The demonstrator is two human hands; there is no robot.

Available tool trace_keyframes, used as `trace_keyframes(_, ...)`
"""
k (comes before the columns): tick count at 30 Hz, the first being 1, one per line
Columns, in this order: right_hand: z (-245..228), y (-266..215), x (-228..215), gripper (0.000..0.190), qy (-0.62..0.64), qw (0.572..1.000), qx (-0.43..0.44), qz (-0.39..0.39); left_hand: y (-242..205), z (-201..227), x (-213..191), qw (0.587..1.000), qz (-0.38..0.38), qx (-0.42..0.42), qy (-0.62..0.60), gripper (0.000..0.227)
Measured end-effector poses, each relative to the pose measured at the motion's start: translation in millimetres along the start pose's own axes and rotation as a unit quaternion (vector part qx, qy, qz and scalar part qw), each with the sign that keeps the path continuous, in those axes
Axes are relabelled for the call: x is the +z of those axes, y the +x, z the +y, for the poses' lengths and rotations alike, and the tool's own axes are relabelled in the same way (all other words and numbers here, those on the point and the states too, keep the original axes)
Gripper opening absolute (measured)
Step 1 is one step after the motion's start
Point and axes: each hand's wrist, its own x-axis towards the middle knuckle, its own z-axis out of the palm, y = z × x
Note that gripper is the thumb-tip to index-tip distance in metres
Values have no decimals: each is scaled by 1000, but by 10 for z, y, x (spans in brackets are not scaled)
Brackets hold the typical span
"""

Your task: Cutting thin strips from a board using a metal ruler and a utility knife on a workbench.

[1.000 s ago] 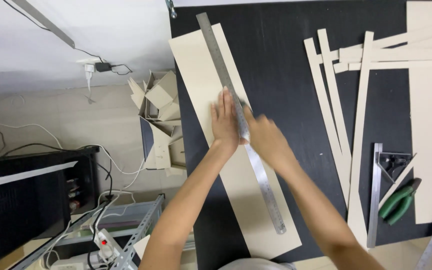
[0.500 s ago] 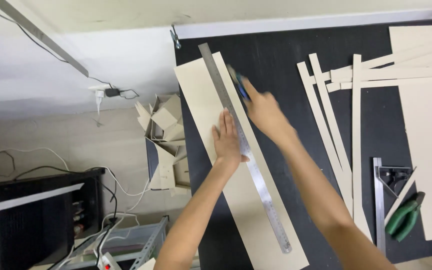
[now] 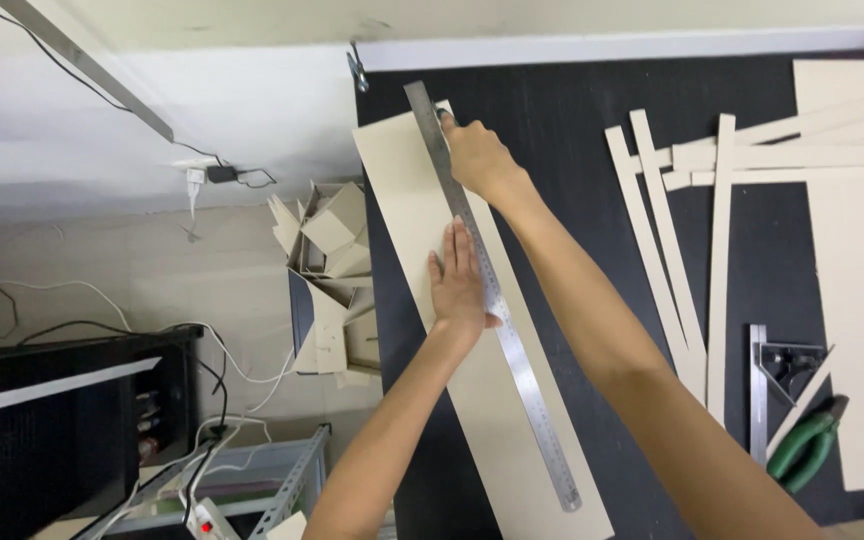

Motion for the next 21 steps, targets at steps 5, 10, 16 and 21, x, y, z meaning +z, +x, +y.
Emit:
trace_keyframes(5,11,-1689,-271,54,1,995,15,-95,-100,24,44,999,0,18,28,143)
trace_keyframes(10,-136,-3320,-651,67,8,945,120,-303,-10,-1,61,1000,4,1,18,150)
trace_keyframes(16,-249,-2795,-1478,48,35,909,163,-382,-81,28,-34,999,18,-8,28,145)
trace_keyframes(21,-81,-1068,-732,55,138,987,80,0,-51,32,-59,999,-31,-9,13,146)
